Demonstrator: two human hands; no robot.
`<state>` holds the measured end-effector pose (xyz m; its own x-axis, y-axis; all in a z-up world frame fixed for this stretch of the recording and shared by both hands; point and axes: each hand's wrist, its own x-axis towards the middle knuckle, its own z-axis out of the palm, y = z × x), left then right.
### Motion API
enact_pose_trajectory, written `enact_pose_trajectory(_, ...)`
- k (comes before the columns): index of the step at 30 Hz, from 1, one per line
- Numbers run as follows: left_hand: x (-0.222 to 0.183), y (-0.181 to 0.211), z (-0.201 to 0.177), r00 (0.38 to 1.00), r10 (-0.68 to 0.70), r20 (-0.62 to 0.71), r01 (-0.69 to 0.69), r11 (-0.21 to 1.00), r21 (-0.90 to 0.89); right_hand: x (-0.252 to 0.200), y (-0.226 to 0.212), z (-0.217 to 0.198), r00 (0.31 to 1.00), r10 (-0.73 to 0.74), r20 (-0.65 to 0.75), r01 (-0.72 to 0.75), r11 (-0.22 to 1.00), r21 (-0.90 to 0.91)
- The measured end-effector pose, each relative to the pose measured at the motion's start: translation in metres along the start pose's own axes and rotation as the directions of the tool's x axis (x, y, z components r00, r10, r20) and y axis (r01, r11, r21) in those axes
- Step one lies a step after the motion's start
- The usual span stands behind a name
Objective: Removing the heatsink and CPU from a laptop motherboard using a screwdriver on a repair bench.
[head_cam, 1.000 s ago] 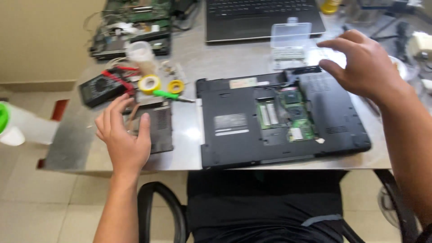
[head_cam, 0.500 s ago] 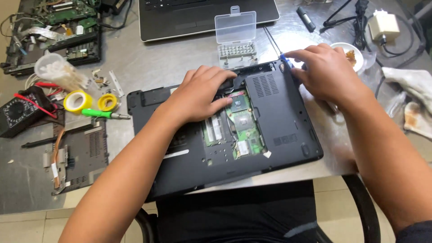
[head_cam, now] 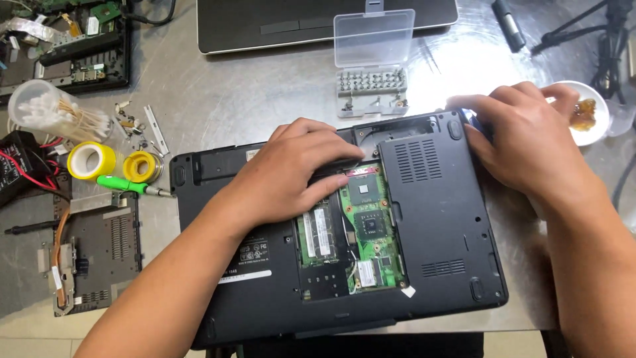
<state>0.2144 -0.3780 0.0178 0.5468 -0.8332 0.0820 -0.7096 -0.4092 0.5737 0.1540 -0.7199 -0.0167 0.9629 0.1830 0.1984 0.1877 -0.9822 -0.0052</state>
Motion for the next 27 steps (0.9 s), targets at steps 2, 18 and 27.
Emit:
enact_pose_trajectory(2, -0.001, 0.000, 0.001, 0.999, 0.023, -0.031, -0.023, 1.000, -0.004, -0.001, -0.001, 0.000, 1.000, -0.017, -0.024, 0.017, 1.000, 0.002)
enact_pose_trajectory(18, -0.015, -0.004, -0.006, 0.931, -0.135, -0.339, -0.104, 0.792, -0.601, -0.014, -0.033, -0.013, 0.916, -0.085, -0.391, 0.264, 0.863, 0.431)
enact_pose_trajectory(27, -0.016, 0.002, -0.009, 0.851, -0.161, -0.500, -0.365, 0.504, -0.783, 0.021, -0.084, -0.051, 0.980, -0.160, -0.122, 0.201, 0.805, 0.559)
